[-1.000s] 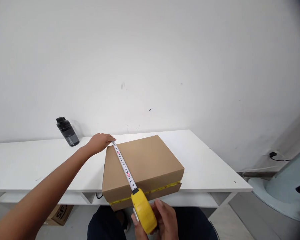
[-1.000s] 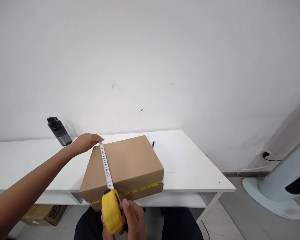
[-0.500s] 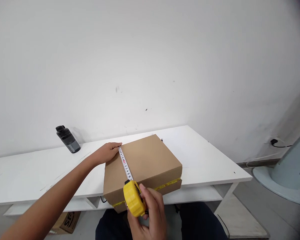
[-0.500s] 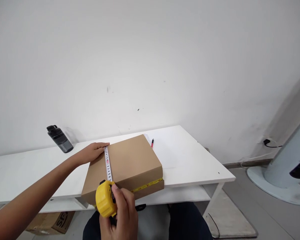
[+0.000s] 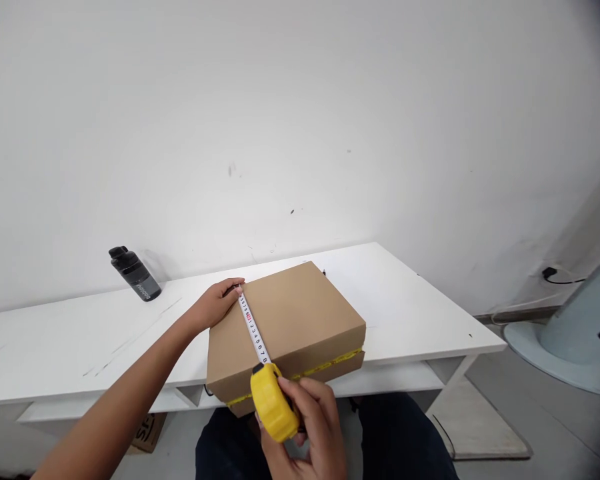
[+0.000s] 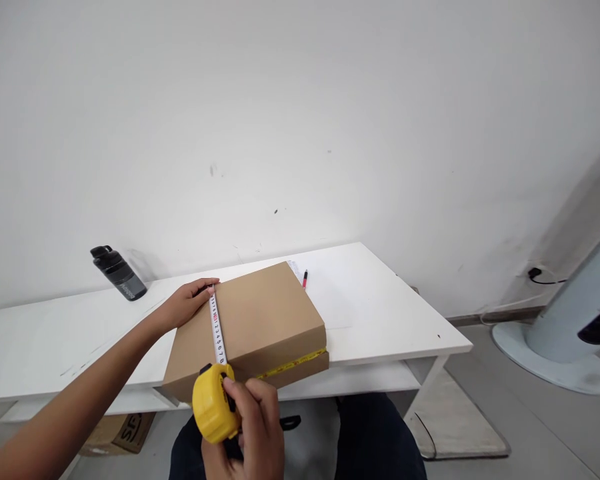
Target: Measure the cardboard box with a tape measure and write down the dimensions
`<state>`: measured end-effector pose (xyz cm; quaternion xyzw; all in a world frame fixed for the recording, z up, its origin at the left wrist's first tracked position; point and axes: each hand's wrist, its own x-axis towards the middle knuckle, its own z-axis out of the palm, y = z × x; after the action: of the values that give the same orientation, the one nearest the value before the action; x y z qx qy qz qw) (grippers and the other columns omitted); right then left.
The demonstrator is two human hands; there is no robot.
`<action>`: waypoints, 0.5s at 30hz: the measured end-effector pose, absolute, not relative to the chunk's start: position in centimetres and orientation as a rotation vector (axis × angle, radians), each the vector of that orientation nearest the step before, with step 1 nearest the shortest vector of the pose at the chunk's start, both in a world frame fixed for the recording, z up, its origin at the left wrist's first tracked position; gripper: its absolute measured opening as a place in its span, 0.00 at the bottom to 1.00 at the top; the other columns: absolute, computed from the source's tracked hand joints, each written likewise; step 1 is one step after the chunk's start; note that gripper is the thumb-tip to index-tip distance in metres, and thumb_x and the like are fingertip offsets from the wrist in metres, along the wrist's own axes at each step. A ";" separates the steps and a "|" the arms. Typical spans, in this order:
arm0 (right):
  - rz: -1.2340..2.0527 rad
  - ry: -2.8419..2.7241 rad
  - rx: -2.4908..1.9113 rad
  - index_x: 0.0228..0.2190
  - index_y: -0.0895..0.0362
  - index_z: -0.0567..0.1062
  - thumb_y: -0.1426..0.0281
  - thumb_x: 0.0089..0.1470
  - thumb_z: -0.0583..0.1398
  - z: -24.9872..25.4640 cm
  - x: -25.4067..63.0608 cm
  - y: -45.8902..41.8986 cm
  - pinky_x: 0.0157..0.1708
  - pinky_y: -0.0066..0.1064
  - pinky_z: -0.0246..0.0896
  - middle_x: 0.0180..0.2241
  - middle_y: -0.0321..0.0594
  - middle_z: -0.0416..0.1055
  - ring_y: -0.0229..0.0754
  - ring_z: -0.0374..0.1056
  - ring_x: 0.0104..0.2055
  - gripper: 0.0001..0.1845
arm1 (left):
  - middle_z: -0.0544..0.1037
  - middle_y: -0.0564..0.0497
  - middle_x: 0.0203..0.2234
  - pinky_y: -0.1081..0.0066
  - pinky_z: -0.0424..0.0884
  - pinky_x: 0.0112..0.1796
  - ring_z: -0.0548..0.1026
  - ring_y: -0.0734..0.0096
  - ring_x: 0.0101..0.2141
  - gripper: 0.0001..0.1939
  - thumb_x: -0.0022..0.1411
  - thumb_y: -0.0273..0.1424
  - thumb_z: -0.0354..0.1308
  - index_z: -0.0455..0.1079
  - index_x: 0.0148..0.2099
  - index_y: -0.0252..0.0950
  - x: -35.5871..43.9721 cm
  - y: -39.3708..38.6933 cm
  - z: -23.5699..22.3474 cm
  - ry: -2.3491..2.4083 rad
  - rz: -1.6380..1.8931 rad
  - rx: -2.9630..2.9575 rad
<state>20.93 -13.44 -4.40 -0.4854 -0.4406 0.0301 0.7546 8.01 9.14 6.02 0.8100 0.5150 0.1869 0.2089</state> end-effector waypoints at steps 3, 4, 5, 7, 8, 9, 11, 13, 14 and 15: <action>0.084 -0.914 -1.096 0.47 0.54 0.78 0.75 0.55 0.65 -4.3 20.8 -14.2 0.14 0.27 0.53 0.40 0.44 0.72 0.33 0.64 0.22 0.17 | 0.77 0.46 0.59 0.56 0.74 0.56 0.77 0.51 0.56 0.32 0.66 0.54 0.51 0.71 0.63 0.42 8.2 9.0 6.2 1.444 0.502 2.263; 0.093 -0.918 -1.095 0.47 0.54 0.78 0.75 0.55 0.65 -4.3 20.8 -14.3 0.15 0.27 0.54 0.40 0.43 0.72 0.32 0.63 0.22 0.17 | 0.77 0.46 0.60 0.57 0.73 0.57 0.76 0.51 0.57 0.33 0.65 0.54 0.51 0.71 0.64 0.42 8.2 8.9 6.3 1.447 0.495 2.264; 0.104 -0.930 -1.085 0.48 0.54 0.78 0.75 0.56 0.65 -4.4 20.9 -14.5 0.15 0.27 0.55 0.41 0.43 0.72 0.32 0.62 0.22 0.17 | 0.76 0.46 0.61 0.57 0.72 0.58 0.75 0.51 0.58 0.33 0.65 0.54 0.51 0.70 0.64 0.42 8.4 8.8 6.3 1.451 0.489 2.262; 0.117 -0.958 -1.063 0.48 0.54 0.78 0.76 0.57 0.65 -4.8 21.1 -14.9 0.17 0.27 0.57 0.41 0.44 0.71 0.34 0.64 0.24 0.17 | 0.75 0.45 0.61 0.57 0.71 0.59 0.75 0.51 0.58 0.33 0.65 0.55 0.50 0.70 0.63 0.41 8.6 8.6 6.4 1.466 0.488 2.249; 0.113 -0.967 -1.060 0.48 0.54 0.77 0.76 0.57 0.65 -5.0 21.3 -15.1 0.18 0.27 0.58 0.41 0.45 0.71 0.36 0.67 0.27 0.17 | 0.76 0.45 0.60 0.56 0.71 0.58 0.75 0.50 0.58 0.32 0.64 0.55 0.51 0.71 0.62 0.41 8.8 8.6 6.4 1.476 0.488 2.235; 0.104 -0.972 -1.065 0.48 0.55 0.77 0.76 0.57 0.65 -5.2 21.4 -15.4 0.18 0.27 0.59 0.42 0.46 0.71 0.38 0.69 0.30 0.17 | 0.77 0.45 0.59 0.56 0.72 0.57 0.76 0.50 0.56 0.31 0.64 0.55 0.51 0.72 0.59 0.41 8.9 8.6 6.4 1.485 0.485 2.218; 0.081 -0.978 -1.083 0.49 0.55 0.77 0.76 0.56 0.65 -5.5 21.6 -16.1 0.20 0.27 0.62 0.42 0.48 0.70 0.42 0.71 0.35 0.18 | 0.80 0.46 0.53 0.56 0.74 0.52 0.78 0.49 0.52 0.28 0.63 0.55 0.52 0.74 0.53 0.41 9.2 8.7 6.3 1.502 0.469 2.173; 0.080 -0.994 -1.091 0.49 0.56 0.77 0.73 0.56 0.68 -5.5 21.9 -16.8 0.20 0.28 0.63 0.43 0.48 0.69 0.43 0.71 0.35 0.19 | 0.82 0.46 0.46 0.57 0.76 0.47 0.79 0.50 0.47 0.25 0.63 0.55 0.53 0.75 0.47 0.41 9.4 8.8 6.3 1.514 0.443 2.113; 0.089 -1.004 -1.090 0.49 0.56 0.76 0.70 0.55 0.69 -5.5 22.0 -17.1 0.20 0.28 0.63 0.43 0.48 0.68 0.42 0.71 0.35 0.20 | 0.82 0.46 0.45 0.58 0.76 0.45 0.80 0.51 0.45 0.24 0.63 0.55 0.53 0.74 0.46 0.41 9.5 8.8 6.4 1.519 0.430 2.080; 0.098 -1.013 -1.089 0.50 0.56 0.76 0.67 0.55 0.70 -5.4 22.1 -17.4 0.20 0.28 0.64 0.43 0.48 0.67 0.42 0.70 0.34 0.21 | 0.82 0.46 0.44 0.59 0.76 0.43 0.80 0.52 0.44 0.24 0.63 0.55 0.54 0.74 0.45 0.41 9.5 8.9 6.5 1.521 0.417 2.049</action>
<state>22.09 -17.35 -5.42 -0.4954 -0.4607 0.0447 0.7351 9.51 8.87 6.47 0.7621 0.5655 0.1552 0.2744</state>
